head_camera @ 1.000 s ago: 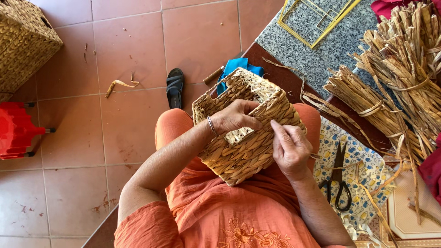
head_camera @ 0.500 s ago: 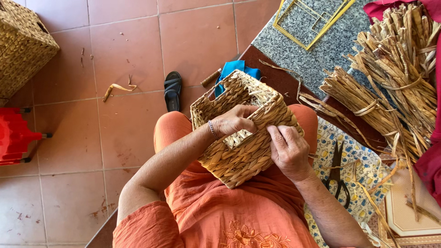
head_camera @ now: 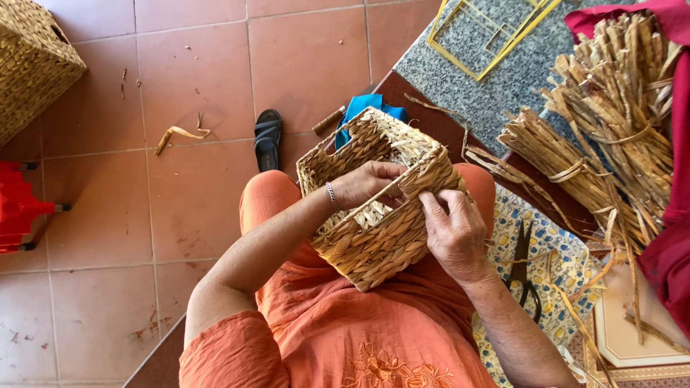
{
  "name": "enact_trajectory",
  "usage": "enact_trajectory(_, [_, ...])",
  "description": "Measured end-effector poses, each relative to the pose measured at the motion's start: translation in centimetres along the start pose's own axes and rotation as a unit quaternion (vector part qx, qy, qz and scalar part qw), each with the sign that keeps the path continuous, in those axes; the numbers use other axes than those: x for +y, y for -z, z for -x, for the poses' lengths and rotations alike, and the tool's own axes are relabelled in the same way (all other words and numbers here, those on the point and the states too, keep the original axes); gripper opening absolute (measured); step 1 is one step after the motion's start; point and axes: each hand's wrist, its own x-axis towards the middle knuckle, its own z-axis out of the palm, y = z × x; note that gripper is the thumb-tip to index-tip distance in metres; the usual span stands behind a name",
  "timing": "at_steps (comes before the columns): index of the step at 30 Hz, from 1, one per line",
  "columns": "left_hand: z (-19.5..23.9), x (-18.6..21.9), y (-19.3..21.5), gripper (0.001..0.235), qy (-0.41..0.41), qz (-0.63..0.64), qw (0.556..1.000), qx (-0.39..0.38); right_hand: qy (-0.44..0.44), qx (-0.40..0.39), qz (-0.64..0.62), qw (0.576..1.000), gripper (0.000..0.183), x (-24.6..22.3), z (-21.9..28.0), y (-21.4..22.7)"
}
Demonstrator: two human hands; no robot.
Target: The person weaves a rectangular basket using dried palm leaves, interlacing strands by hand and trimming excess with scissors. The person rotates the basket to continue weaving along the edges and trims protruding ends.
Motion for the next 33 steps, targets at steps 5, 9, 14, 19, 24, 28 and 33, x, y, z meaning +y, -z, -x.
enact_trajectory(5, [-0.8,-0.3,0.0,0.029,-0.028,-0.044,0.999,0.015,-0.058,0.04,-0.096,0.993,0.014,0.7,-0.5,-0.4])
enact_trajectory(9, [-1.2,-0.3,0.1,0.029,-0.048,-0.053,0.997,0.008,-0.051,0.056,-0.068,0.995,0.011,0.8,-0.8,-0.8])
enact_trajectory(14, [-1.6,-0.5,-0.1,0.03,-0.053,-0.115,0.992,0.015,-0.032,0.057,-0.042,0.997,0.013,0.0,-1.4,-0.3])
enact_trajectory(19, [-2.0,-1.1,0.0,0.026,-0.111,-0.112,0.987,0.01,-0.063,0.038,-0.068,0.995,0.009,0.1,-1.9,0.4])
enact_trajectory(24, [-2.1,-1.6,0.0,0.026,-0.096,-0.102,0.99,0.017,-0.068,0.052,-0.019,0.996,0.013,-0.1,-2.2,-1.3])
enact_trajectory(28, [-2.2,-1.1,0.1,0.023,-0.084,-0.109,0.99,0.003,-0.071,0.082,-0.045,0.993,0.012,-0.7,-2.0,-1.1])
enact_trajectory(33, [-2.8,-0.9,0.2,0.036,-0.077,-0.157,0.984,-0.018,-0.065,0.062,-0.07,0.994,0.011,-0.9,-1.5,-0.1])
